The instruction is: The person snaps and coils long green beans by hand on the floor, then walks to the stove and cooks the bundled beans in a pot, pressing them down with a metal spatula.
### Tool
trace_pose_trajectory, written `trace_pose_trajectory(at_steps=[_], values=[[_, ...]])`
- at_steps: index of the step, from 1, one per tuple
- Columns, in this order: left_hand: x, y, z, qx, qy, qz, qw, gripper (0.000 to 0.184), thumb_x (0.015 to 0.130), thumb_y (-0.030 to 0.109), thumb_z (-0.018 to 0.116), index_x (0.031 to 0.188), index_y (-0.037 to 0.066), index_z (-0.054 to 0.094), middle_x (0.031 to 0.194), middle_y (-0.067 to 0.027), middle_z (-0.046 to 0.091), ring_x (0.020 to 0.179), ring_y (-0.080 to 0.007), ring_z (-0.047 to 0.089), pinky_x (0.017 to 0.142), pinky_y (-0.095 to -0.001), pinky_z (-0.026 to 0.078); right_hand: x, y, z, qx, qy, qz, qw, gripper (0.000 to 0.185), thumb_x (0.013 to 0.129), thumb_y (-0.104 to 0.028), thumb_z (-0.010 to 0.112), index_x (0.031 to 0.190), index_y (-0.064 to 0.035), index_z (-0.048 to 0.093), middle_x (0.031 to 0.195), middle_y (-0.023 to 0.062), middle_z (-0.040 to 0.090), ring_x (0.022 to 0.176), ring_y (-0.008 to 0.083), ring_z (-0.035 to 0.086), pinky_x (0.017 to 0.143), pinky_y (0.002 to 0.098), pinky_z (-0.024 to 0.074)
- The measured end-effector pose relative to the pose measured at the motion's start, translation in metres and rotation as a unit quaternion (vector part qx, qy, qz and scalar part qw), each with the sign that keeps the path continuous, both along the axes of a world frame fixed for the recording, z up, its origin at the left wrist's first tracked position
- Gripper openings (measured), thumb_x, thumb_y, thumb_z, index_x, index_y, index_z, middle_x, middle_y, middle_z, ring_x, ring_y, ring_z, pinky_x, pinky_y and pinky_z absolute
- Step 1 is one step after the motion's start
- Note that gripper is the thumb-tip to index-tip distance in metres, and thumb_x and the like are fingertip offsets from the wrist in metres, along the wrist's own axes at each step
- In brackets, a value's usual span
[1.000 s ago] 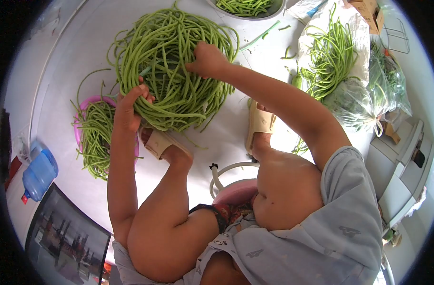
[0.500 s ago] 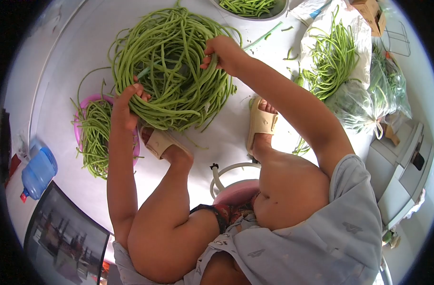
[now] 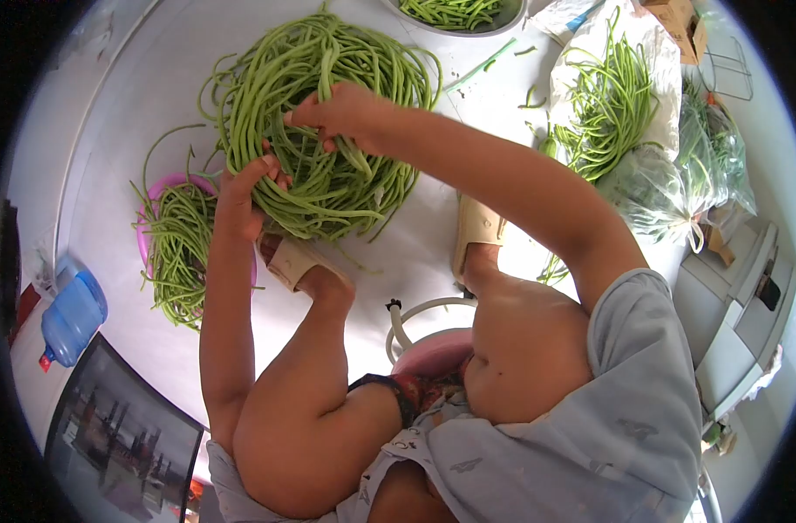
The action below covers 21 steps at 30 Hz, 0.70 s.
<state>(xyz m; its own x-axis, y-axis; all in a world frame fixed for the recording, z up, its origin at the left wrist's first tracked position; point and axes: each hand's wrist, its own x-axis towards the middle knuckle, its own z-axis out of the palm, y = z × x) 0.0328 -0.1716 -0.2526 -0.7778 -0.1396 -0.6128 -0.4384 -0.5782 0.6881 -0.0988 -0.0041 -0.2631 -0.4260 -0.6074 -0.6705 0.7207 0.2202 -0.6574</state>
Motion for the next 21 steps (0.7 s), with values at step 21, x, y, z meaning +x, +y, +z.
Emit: trace_pose_trajectory(at_steps=[21], values=[[-0.005,-0.005,-0.021,-0.042,-0.027,0.028,0.998,0.024,0.08,0.013,0.069,0.101,0.006,0.059,0.082,-0.0047,0.059,0.076,-0.0178,0.058,0.073,-0.0361,0.05,0.003,0.041,0.022,0.058,0.106,-0.023,0.992,0.025,0.092,-0.028,0.057,0.097,-0.003,0.059,0.079,0.0049,0.058,0.067,0.015,0.058,0.069,0.0323,0.0525]])
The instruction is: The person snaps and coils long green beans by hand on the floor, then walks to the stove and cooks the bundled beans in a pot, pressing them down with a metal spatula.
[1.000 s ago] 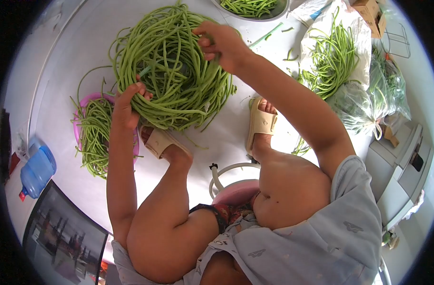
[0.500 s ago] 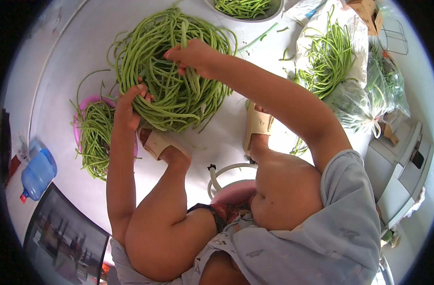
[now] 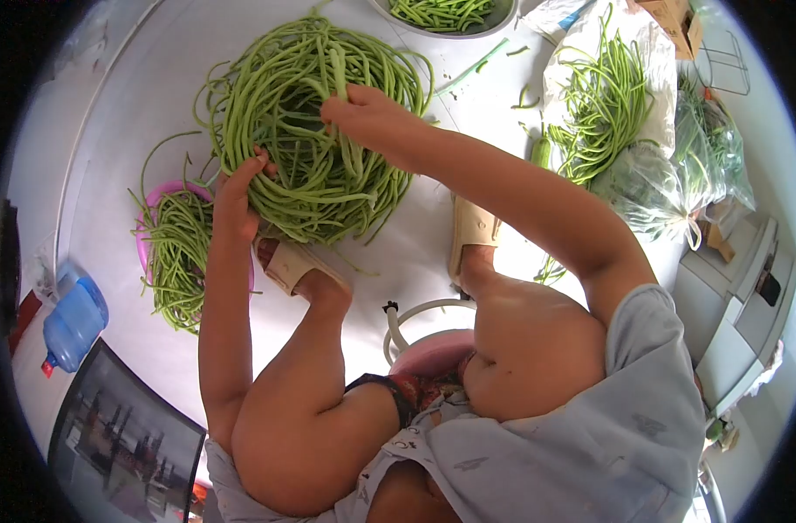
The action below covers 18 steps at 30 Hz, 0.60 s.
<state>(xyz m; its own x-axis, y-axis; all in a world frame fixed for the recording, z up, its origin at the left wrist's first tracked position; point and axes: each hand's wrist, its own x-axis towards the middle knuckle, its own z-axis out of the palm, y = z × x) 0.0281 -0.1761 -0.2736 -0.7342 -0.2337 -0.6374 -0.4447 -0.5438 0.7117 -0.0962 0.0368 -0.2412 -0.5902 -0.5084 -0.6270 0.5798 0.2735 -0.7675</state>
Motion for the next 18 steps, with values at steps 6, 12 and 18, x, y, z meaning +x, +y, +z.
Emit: trace_pose_trajectory(at_steps=[6,12,18], values=[[-0.003,0.001,-0.003,-0.06,-0.043,-0.001,0.997,0.025,0.082,0.013,0.069,0.105,0.006,0.061,0.099,-0.0028,0.061,0.092,-0.0171,0.058,0.082,-0.0351,0.047,-0.022,0.041,0.082,-0.137,-0.069,-0.053,0.987,0.022,0.098,-0.03,0.045,0.093,-0.0084,0.048,0.072,-0.0029,0.044,0.058,0.009,0.048,0.075,0.0327,0.0532],[-0.004,0.01,0.0,0.088,0.037,-0.045,0.994,0.028,0.081,0.011,0.068,0.108,0.005,0.061,0.102,-0.0101,0.067,0.096,-0.0217,0.064,0.081,-0.0358,0.055,-0.077,0.122,0.131,-0.216,-0.062,-0.087,0.97,0.022,0.103,-0.027,0.042,0.093,-0.0076,0.046,0.069,-0.0064,0.033,0.052,0.0021,0.029,0.044,0.0171,0.0319],[0.0,0.001,-0.009,0.058,-0.012,-0.049,0.997,0.029,0.082,0.01,0.067,0.11,0.005,0.06,0.093,-0.0119,0.068,0.079,-0.022,0.067,0.073,-0.0354,0.058,-0.127,0.251,0.118,-0.208,0.019,-0.149,0.967,0.022,0.105,-0.021,0.04,0.098,-0.0021,0.048,0.068,-0.0043,0.033,0.051,0.0033,0.028,0.039,0.0173,0.0258]])
